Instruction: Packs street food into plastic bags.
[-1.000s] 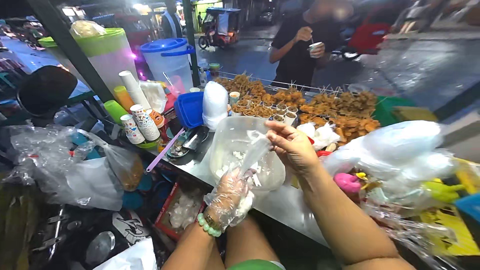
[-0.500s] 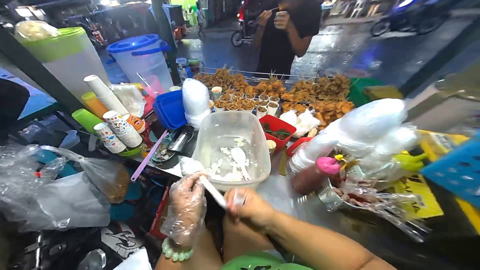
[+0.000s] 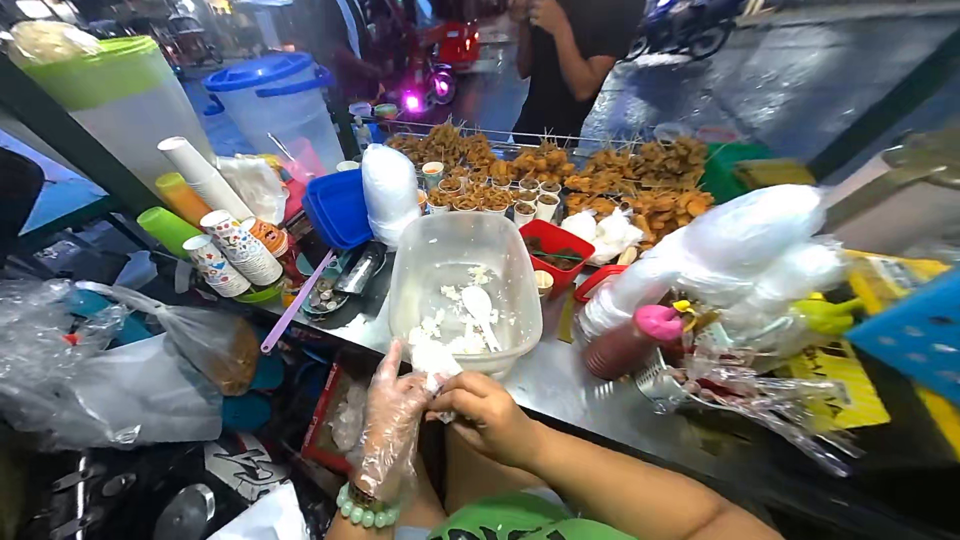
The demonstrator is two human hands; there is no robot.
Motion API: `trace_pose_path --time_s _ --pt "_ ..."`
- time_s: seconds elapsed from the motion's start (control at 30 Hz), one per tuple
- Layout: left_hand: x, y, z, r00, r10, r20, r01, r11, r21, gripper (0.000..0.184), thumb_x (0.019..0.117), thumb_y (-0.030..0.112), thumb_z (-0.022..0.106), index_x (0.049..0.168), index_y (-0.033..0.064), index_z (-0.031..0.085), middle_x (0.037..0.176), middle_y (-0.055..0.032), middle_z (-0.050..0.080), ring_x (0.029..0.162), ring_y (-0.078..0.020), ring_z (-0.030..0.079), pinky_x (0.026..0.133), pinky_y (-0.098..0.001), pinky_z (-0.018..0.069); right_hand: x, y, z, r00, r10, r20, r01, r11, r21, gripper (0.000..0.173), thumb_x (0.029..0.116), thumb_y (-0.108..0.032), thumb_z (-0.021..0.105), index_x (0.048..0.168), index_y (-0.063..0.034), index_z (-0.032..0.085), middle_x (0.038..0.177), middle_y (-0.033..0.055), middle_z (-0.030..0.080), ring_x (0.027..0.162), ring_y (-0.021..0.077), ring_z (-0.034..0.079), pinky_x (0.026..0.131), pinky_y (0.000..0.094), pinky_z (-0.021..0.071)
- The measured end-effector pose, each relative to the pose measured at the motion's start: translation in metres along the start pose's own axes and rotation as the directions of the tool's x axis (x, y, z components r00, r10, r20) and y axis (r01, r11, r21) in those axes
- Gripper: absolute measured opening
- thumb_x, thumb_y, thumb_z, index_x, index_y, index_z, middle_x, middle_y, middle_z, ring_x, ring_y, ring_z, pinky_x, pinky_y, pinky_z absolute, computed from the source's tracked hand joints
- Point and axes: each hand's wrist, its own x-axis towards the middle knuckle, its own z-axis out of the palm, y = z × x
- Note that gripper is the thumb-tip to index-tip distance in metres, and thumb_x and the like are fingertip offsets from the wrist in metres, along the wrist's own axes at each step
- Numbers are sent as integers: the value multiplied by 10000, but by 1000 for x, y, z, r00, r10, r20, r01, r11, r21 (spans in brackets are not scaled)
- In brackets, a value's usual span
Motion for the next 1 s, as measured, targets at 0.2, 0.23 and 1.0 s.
trace_pose_path --time_s 0.2,0.23,1.0 --pt "-13 -2 -2 940 332 84 -339 936 91 990 714 -106 706 1552 -100 178 818 -21 721 701 -51 697 685 -200 592 7 7 -11 941 276 194 -285 958 20 525 787 -251 787 1260 -51 678 1275 216 646 1176 400 601 985 554 491" --pt "-13 0 -1 925 369 87 -371 928 10 950 735 -108 702 1537 -106 192 830 -9 730 720 -57 706 701 -214 604 8 4 -12 896 333 294 -379 918 114 463 833 -224 768 1236 -13 682 1246 197 676 1178 344 624 1005 517 497" --pt "-20 15 -131 789 202 -580 -175 979 103 351 1116 242 345 1318 40 548 1162 -47 657 886 -127 685 723 -278 566 -14 20 53 60 555 829 -978 -133 160 303 1113 -137 426 1329 20 571 944 40 717 771 95 697 722 261 582"
